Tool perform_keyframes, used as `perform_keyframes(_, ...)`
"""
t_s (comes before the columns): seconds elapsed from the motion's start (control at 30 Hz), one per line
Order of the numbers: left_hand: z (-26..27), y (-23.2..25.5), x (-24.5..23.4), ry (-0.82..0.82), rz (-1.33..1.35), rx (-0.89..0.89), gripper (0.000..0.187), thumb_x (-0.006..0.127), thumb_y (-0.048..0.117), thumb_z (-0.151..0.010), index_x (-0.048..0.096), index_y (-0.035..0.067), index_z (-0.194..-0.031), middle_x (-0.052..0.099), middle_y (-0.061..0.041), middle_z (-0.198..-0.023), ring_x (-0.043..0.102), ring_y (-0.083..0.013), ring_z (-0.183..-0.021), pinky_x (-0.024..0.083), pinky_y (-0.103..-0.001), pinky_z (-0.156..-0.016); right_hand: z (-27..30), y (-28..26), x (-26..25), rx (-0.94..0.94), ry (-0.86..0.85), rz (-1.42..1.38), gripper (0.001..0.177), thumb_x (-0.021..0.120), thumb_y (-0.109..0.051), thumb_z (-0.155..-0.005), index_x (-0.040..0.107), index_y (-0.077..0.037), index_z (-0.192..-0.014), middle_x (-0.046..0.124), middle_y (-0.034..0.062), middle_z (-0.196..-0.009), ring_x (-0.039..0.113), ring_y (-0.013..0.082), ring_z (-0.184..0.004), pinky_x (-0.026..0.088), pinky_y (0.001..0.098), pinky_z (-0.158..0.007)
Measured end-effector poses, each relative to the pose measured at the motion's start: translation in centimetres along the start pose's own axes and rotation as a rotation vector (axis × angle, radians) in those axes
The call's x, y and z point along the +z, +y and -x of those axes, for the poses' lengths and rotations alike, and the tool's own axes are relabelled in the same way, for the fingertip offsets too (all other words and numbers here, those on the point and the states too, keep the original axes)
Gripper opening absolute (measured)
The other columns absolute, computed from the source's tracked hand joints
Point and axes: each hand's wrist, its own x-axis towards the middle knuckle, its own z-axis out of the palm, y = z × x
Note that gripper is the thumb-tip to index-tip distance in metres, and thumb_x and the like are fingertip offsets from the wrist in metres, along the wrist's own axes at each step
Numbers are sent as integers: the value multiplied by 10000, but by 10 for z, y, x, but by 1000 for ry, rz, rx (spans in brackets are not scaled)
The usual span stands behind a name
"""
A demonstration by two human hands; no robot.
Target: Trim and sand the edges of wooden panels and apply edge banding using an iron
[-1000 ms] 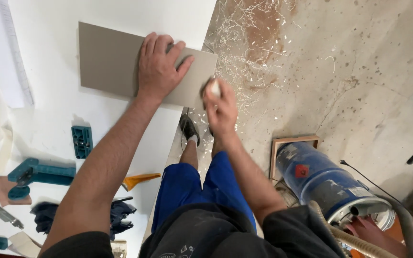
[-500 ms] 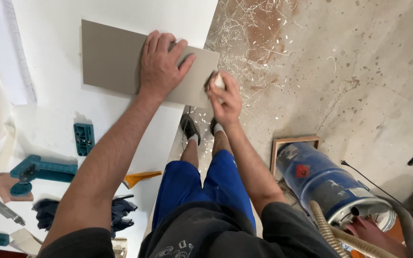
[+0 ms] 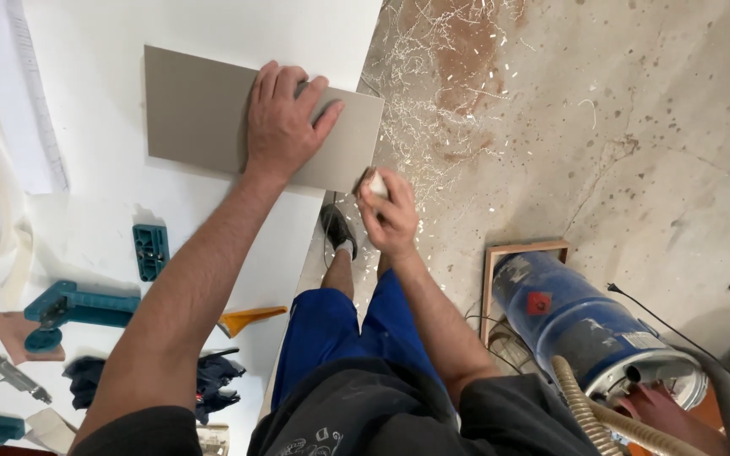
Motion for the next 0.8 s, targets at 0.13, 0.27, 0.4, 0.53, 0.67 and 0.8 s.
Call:
perform_keyframes(0.13, 6, 0, 1, -24, 6, -17, 330, 781, 389, -1026, 701, 98, -1158, 549, -98, -1038, 559, -297, -971, 456, -492, -1091, -43, 74, 18, -22, 99, 41, 165, 750, -173, -957, 724, -164, -1120, 623, 183, -1365, 653, 348, -1222, 578, 491, -1038)
perform_keyframes(0.27, 0, 0, 6, -36, 0, -28, 329, 764, 407, -1026, 702, 108, -1148, 559, -97, -1046, 568, -297, -988, 453, -495, -1089, -28, 9, -3, -27, -21, 20, 34, 705, -76, -969, 692, -78, -1000, 605, 244, -1310, 620, 407, -1151, 501, 510, -980)
perform_keyframes(0.4, 1, -1, 3, -6, 1, -12, 315, 781, 379, -1012, 708, 100, -1138, 565, -102, -1030, 565, -304, -960, 452, -487, -1079, -35, 44, 4, -30, -61, 86, 100, 656, -146, -999, 738, -132, -1056, 585, 193, -1395, 612, 383, -1209, 518, 496, -1012)
perform_keyframes(0.53, 3, -1, 2, -5, -2, -10, 323, 782, 394, -1023, 719, 97, -1135, 567, -95, -1035, 572, -299, -974, 461, -488, -1075, -70, 52, 7, -70, 4, 54, 224, 768, -82, -969, 722, -109, -1187, 617, 182, -1352, 593, 342, -1228, 554, 475, -1008)
perform_keyframes(0.67, -2, -2, 2, 9, -3, -6, 324, 776, 391, -1020, 712, 94, -1134, 563, -101, -1020, 564, -294, -958, 455, -491, -1076, -17, 21, -3, -83, -103, 126, 105, 692, -153, -992, 690, -127, -1093, 605, 223, -1355, 642, 346, -1132, 535, 486, -948)
perform_keyframes(0.8, 3, -3, 6, -27, -26, -4, 348, 766, 415, -1031, 720, 92, -1152, 567, -95, -1031, 559, -280, -961, 458, -488, -1076, -75, 81, 9, -104, -96, 182, 97, 699, -169, -1005, 702, -156, -1101, 635, 185, -1314, 629, 336, -1152, 526, 504, -974)
